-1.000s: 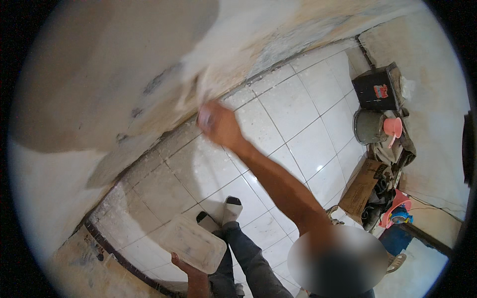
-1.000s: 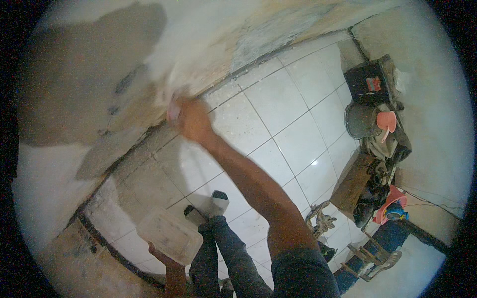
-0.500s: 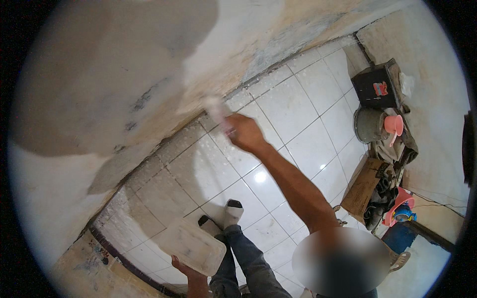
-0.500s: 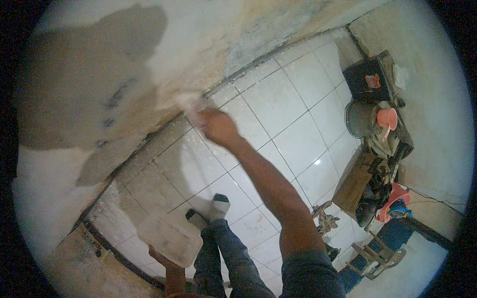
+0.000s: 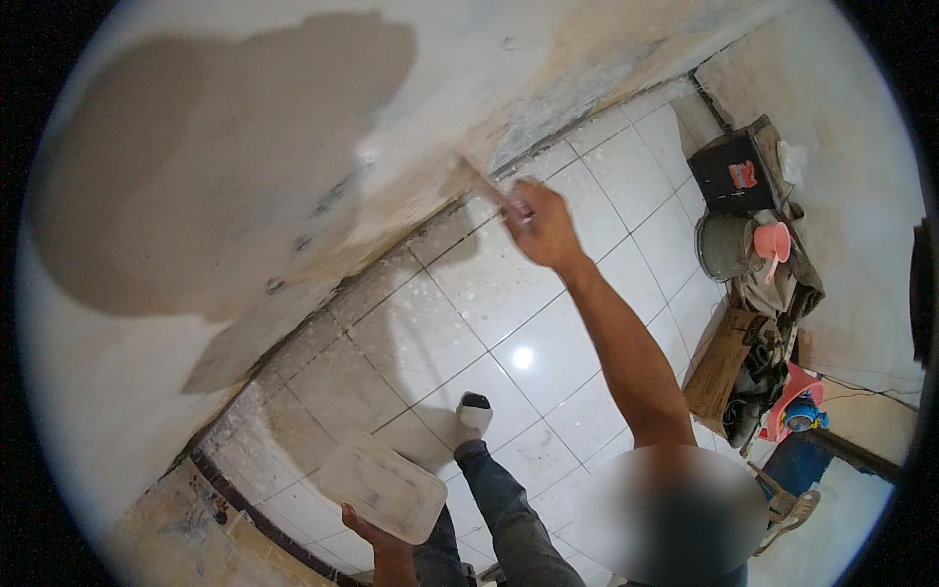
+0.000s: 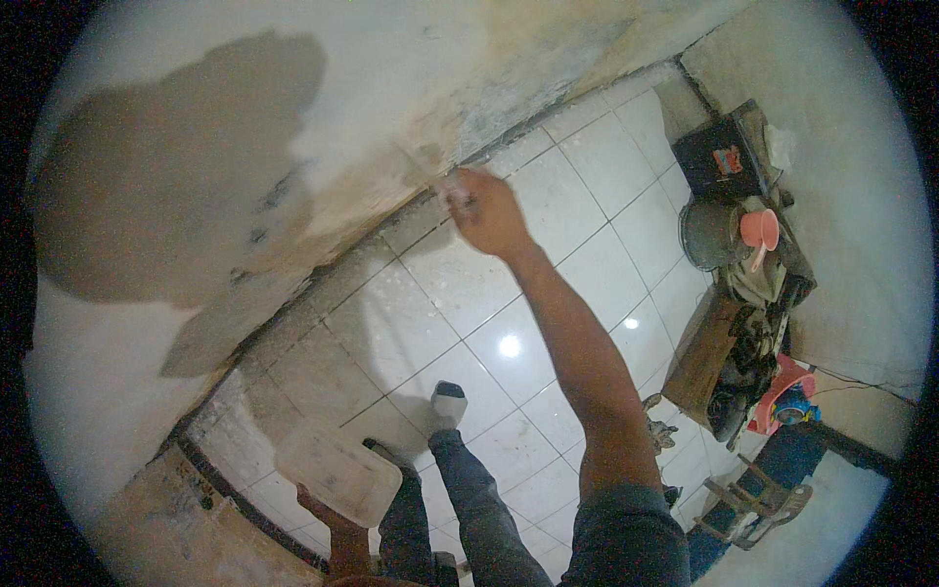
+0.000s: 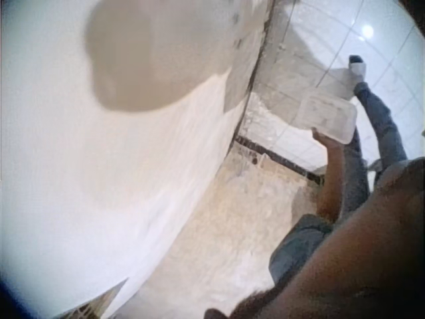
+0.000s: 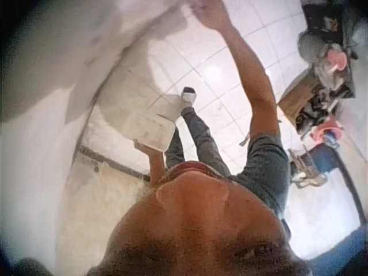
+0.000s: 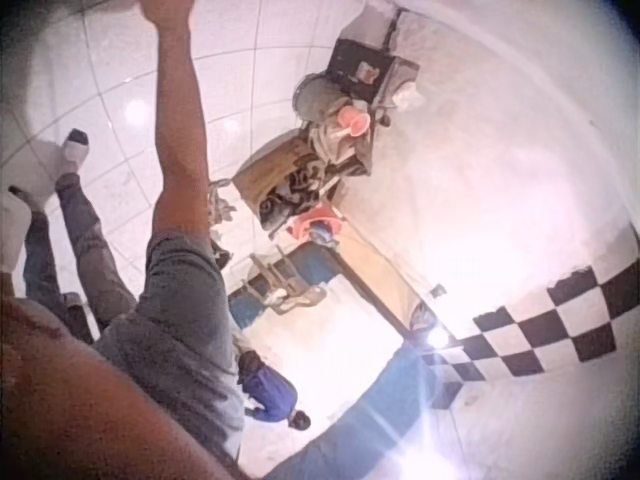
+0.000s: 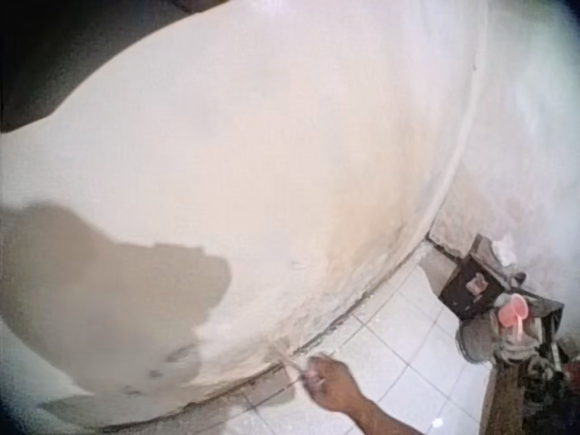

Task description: The person applies white putty to a wall using a red scraper, smoothing it in horizontal and vertical strokes, and repeatedly gathers more putty from a plastic container held in their other hand.

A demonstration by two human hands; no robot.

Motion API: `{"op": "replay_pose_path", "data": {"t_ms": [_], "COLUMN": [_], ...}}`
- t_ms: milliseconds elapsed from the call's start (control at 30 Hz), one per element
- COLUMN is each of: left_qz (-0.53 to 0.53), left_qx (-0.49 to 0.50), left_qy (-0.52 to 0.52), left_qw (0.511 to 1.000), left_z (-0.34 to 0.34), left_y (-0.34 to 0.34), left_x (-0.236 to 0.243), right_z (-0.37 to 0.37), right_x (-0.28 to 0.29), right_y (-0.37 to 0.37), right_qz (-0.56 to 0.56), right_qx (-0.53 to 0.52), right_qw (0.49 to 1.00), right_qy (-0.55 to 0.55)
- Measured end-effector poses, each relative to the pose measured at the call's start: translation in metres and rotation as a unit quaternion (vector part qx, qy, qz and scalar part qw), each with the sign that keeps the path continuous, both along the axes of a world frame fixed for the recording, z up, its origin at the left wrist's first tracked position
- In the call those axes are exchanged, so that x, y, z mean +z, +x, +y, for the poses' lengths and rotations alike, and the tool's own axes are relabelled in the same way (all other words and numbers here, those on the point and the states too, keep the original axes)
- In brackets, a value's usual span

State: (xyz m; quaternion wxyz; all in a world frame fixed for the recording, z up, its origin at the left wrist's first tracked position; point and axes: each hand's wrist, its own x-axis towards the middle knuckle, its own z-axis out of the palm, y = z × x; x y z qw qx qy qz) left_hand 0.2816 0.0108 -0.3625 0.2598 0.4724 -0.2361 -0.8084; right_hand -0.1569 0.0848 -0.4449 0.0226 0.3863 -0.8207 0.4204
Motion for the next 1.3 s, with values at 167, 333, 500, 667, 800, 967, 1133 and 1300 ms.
{"op": "replay_pose_path", "data": {"t_ms": [167,333,500,667,800,967,1133,1300], "left_qz": [0.022,0.005,-0.006,0.001,-0.01,0.014,0.035,0.019], "left_qx": [-0.005,-0.003,0.009,0.0,0.0,-0.004,0.02,0.023], "left_qy": [0.099,0.089,0.101,0.089,0.108,0.096,0.131,0.104], "left_qw": [0.995,0.996,0.995,0.996,0.994,0.995,0.991,0.994], "left_z": [-0.008,-0.01,-0.014,-0.015,-0.01,-0.009,-0.005,-0.003], "left_y": [0.04,0.045,0.063,0.071,0.055,0.042,0.056,0.069], "left_x": [-0.026,-0.024,-0.027,-0.032,-0.027,-0.018,-0.025,-0.024], "right_z": [0.036,-0.017,-0.053,-0.051,-0.087,0.002,0.009,-0.053], "right_x": [0.008,-0.006,0.014,0.018,-0.013,-0.065,-0.029,0.004], "right_y": [-0.069,-0.047,0.072,0.014,0.039,0.061,-0.028,0.002], "right_qz": [-0.043,-0.022,-0.103,-0.081,0.058,-0.065,-0.08,-0.037], "right_qx": [-0.348,-0.308,-0.139,-0.311,-0.096,-0.121,-0.351,-0.308], "right_qw": [0.936,0.951,0.984,0.943,0.993,0.99,0.932,0.951], "right_qy": [0.017,0.022,0.042,-0.087,0.025,-0.006,-0.039,0.015]}}
